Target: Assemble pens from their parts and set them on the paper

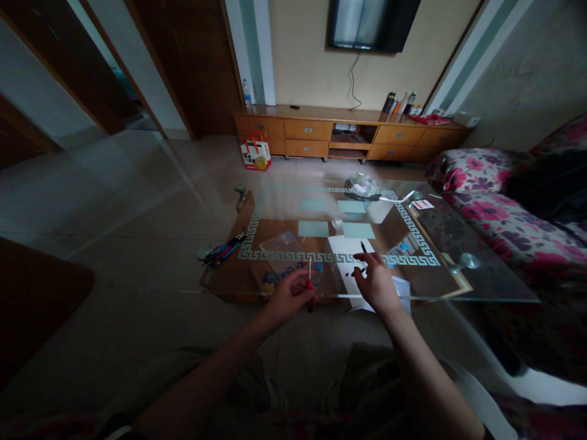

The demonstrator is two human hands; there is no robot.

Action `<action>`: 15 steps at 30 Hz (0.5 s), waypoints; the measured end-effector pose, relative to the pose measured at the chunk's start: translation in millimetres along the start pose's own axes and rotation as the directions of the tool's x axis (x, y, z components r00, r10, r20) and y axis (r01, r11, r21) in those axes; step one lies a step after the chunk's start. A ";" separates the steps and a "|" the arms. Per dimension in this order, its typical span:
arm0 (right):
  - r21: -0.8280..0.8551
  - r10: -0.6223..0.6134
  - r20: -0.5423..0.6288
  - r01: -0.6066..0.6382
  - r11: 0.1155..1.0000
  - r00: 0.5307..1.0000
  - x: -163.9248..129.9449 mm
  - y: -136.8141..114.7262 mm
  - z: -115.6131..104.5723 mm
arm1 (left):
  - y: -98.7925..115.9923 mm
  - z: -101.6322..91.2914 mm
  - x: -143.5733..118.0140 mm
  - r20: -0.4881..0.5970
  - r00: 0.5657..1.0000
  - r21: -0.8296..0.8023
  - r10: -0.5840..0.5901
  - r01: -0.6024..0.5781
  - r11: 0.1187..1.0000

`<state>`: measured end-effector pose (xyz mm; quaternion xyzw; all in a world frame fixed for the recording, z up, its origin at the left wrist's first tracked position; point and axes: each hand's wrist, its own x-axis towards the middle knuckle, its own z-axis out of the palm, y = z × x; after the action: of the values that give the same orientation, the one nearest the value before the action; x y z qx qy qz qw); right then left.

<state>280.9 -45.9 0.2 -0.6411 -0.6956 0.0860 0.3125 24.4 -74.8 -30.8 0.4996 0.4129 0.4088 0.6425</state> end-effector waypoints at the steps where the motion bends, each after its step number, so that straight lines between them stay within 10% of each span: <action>1: -0.048 -0.005 0.017 0.006 0.999 1.000 -0.8 2.3 0.7 | 0.5 0.2 -0.1 -0.002 1.000 -0.002 -0.004 0.004 1.000; 15: -0.428 -0.063 0.123 0.110 0.897 0.990 -12.4 -10.4 11.5 | 5.0 4.3 -1.0 -0.013 1.000 0.009 -0.022 0.022 1.000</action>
<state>265.7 -56.0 -7.4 -0.6575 -0.7407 -0.0510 0.1285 27.6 -76.3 -25.1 0.4953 0.4244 0.4029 0.6420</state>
